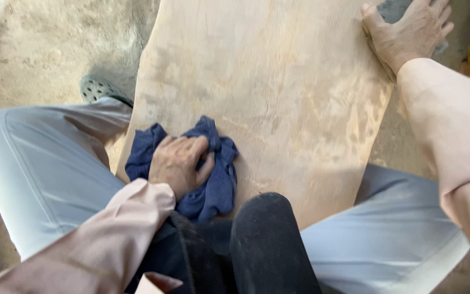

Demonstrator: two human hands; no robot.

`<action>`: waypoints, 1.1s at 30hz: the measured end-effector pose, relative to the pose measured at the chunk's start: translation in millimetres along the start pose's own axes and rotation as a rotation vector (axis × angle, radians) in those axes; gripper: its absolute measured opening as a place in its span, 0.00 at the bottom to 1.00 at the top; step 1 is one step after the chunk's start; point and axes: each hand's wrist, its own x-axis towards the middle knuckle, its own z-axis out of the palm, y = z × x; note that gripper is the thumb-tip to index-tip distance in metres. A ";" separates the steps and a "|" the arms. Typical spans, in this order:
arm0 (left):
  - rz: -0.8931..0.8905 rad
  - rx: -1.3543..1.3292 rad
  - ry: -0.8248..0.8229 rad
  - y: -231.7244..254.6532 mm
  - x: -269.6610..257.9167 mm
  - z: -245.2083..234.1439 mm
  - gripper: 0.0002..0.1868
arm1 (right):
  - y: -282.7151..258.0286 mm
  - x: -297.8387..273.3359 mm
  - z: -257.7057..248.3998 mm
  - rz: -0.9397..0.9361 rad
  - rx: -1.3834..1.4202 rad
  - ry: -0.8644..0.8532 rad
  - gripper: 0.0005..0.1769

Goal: The person sits cross-legged on the floor and sands a flat wooden board using a sanding block held in the right hand. The left hand stabilizes the board throughout the process.

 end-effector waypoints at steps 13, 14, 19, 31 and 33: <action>0.002 0.058 0.017 -2.4 -4.7 12.4 0.11 | 44.4 -139.5 15.2 0.032 -0.070 0.051 0.46; 0.005 0.061 0.015 -3.5 -2.7 13.8 0.11 | 58.0 -110.4 20.6 0.053 -0.056 0.098 0.45; 0.026 0.114 0.021 -2.1 -1.7 12.2 0.10 | 79.6 -1.3 31.8 -0.145 -0.107 0.290 0.45; 0.002 0.110 -0.030 0.0 -6.5 16.7 0.13 | 8.9 -186.7 0.1 -0.201 -0.153 -0.047 0.50; -0.009 0.137 -0.029 0.6 -3.7 13.7 0.12 | 16.1 -123.0 12.3 -0.060 -0.121 -0.040 0.46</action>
